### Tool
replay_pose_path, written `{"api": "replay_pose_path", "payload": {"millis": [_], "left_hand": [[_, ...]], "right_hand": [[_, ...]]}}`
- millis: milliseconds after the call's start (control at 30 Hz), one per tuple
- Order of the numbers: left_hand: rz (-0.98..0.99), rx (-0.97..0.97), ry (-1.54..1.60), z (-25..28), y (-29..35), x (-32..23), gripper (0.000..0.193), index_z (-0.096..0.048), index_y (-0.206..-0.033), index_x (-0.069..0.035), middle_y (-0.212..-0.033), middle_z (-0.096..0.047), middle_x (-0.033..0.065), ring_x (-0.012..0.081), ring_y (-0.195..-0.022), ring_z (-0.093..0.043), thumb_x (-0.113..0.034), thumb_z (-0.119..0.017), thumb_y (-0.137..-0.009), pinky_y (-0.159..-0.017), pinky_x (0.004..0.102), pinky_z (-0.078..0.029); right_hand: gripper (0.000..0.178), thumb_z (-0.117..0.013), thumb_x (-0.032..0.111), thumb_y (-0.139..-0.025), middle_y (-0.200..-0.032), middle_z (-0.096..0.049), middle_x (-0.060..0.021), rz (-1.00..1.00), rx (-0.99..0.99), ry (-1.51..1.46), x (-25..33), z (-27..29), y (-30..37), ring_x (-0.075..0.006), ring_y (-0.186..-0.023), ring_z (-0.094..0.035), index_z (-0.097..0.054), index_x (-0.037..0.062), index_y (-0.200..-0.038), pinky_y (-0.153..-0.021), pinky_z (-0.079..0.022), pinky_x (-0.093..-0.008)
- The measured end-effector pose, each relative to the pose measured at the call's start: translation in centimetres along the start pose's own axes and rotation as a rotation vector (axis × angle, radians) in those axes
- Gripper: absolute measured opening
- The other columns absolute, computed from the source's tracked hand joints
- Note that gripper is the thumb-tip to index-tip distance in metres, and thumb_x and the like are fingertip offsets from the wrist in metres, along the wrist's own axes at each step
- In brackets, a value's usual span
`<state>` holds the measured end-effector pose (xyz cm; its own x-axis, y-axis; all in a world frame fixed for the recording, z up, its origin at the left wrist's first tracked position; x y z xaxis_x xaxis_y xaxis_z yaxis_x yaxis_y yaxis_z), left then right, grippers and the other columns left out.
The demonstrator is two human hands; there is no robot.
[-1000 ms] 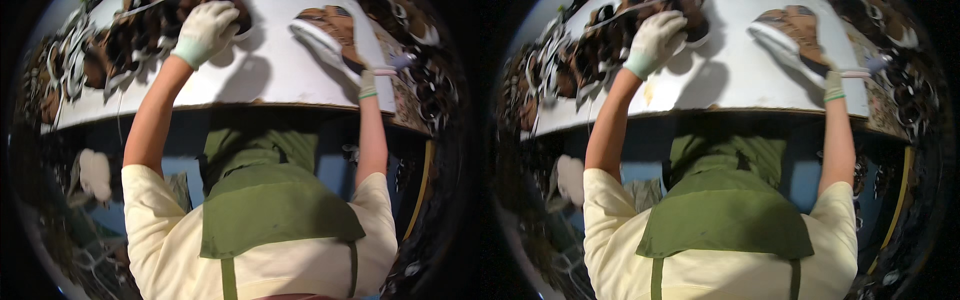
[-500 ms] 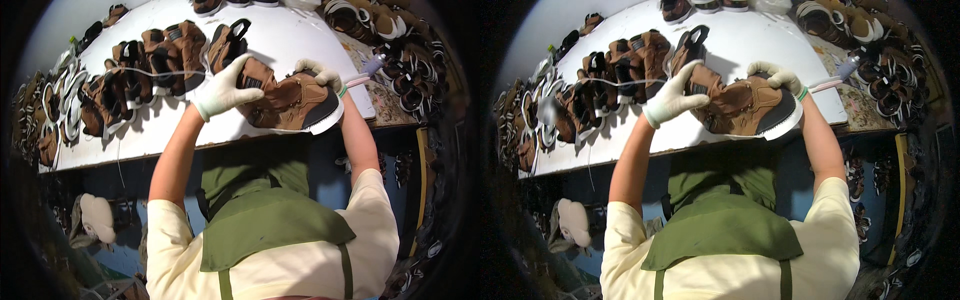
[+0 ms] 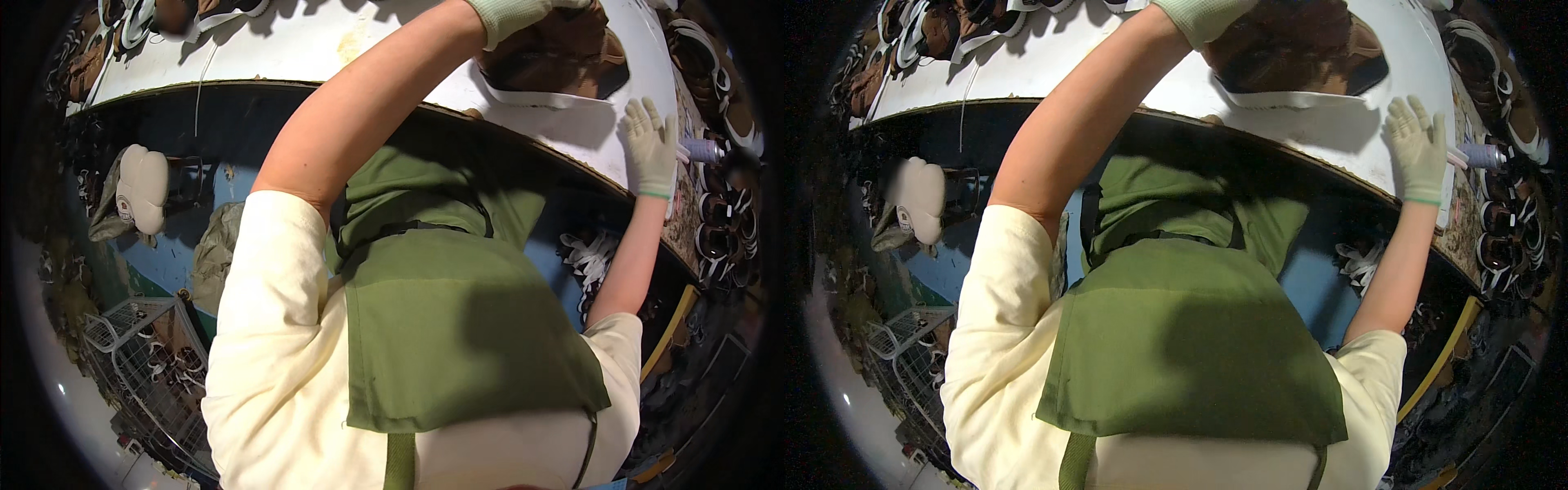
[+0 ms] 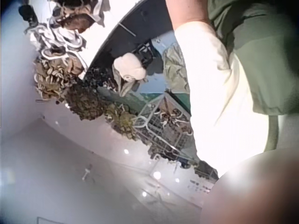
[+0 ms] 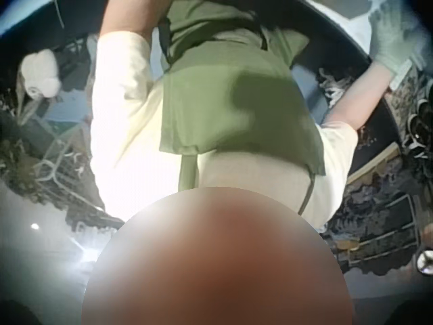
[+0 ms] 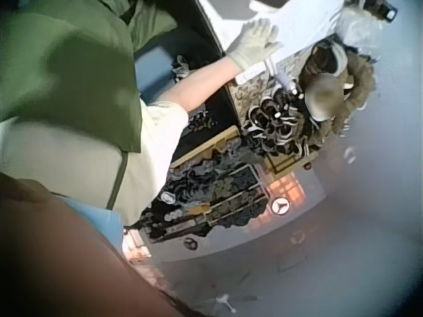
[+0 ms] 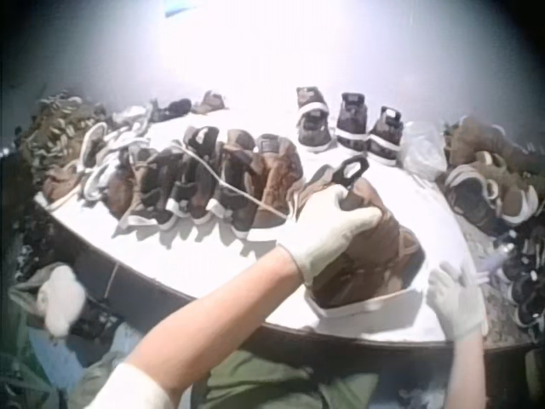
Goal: The person bundles several brown shoes with a white strap, places them in a sack, and then removes them. They proceed to work on individual shoes, using pliers to adjust or remove parts near the laces and eyelets. The person handles the shoes one at a time, turning them over and manipulating components with tools.
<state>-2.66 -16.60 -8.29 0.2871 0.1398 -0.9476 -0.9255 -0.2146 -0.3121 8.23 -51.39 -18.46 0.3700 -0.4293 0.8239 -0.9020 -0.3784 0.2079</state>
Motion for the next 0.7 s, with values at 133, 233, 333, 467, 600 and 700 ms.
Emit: {"api": "replay_pose_path", "payload": {"millis": [133, 233, 333, 467, 600, 700], "left_hand": [[0.048, 0.017, 0.461, -3.0, -0.4, 0.2, 0.029, -0.065, -0.093, 0.001, -0.083, -0.066, 0.0091, 0.0185, -0.079, -0.062, -0.023, -0.072, -0.077, -0.07, 0.0308, -0.049], [-0.095, -0.038, 0.098, -6.4, 0.7, -1.5, 0.045, -0.06, -0.112, 0.002, -0.102, -0.065, 0.0178, 0.0264, -0.094, -0.063, -0.028, -0.07, -0.079, -0.083, 0.0361, -0.05], [-0.277, 0.158, -0.262, -9.8, 1.3, -2.6, 0.06, -0.058, -0.119, 0.001, -0.122, -0.057, 0.0233, 0.0338, -0.118, -0.055, -0.044, -0.071, -0.081, -0.099, 0.0441, -0.045], [-0.262, 0.467, 0.034, -6.4, 0.0, -4.5, 0.04, -0.06, -0.124, -0.002, -0.127, -0.058, 0.0172, 0.0221, -0.117, -0.057, -0.023, -0.065, -0.09, -0.1, 0.0344, -0.045], [-0.216, 0.307, -0.185, 1.6, 0.4, -4.1, 0.033, -0.064, -0.121, -0.005, -0.116, -0.066, 0.0131, 0.0197, -0.108, -0.063, -0.026, -0.059, -0.095, -0.095, 0.0339, -0.051], [-0.08, 0.374, -0.183, 4.1, 3.2, -1.6, 0.039, -0.062, -0.124, -0.004, -0.119, -0.064, 0.0117, 0.021, -0.111, -0.061, -0.03, -0.061, -0.094, -0.1, 0.033, -0.047]], "right_hand": [[0.06, -0.047, 0.046, -0.098, -0.143, -0.044, -0.0141, -0.136, 0.667, -0.278, -5.0, -4.3, 3.1, -0.029, -0.131, -0.042, -0.043, 0.0011, -0.138, -0.113, -0.03, -0.0461], [0.047, -0.054, 0.039, -0.097, -0.128, -0.057, -0.0107, 0.166, -0.007, -0.119, -4.6, -7.3, 2.7, -0.0265, -0.121, -0.052, -0.053, 0.0051, -0.129, -0.102, -0.042, -0.0444], [0.045, -0.046, 0.038, -0.1, -0.131, -0.055, -0.0111, 0.16, -0.489, -0.065, -3.2, -9.0, 2.1, -0.0266, -0.122, -0.05, -0.05, 0.0083, -0.134, -0.105, -0.041, -0.0432], [0.048, -0.042, 0.041, -0.101, -0.134, -0.053, -0.0114, 0.259, -0.085, -0.072, -1.9, -6.4, -1.7, -0.0264, -0.124, -0.049, -0.048, 0.0091, -0.136, -0.108, -0.039, -0.0421], [0.046, -0.04, 0.036, -0.102, -0.136, -0.05, -0.0117, 0.145, -0.124, 0.031, -0.6, -8.1, -1.2, -0.0257, -0.124, -0.049, -0.046, 0.0083, -0.137, -0.109, -0.039, -0.0402], [0.043, -0.039, 0.032, -0.102, -0.135, -0.051, -0.0116, 0.141, -0.005, 0.178, -1.9, -8.7, -2.5, -0.0245, -0.122, -0.049, -0.046, 0.0069, -0.137, -0.107, -0.039, -0.0386]]}}
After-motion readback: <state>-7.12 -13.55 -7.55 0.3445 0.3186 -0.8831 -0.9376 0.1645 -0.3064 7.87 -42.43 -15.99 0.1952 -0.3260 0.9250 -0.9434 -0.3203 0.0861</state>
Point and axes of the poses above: each hand's wrist, its own y-axis away from the middle knuckle, its own z-axis out of the back of the hand, x = y × z, the point moved 5 cm from there along -y, towards the middle knuckle
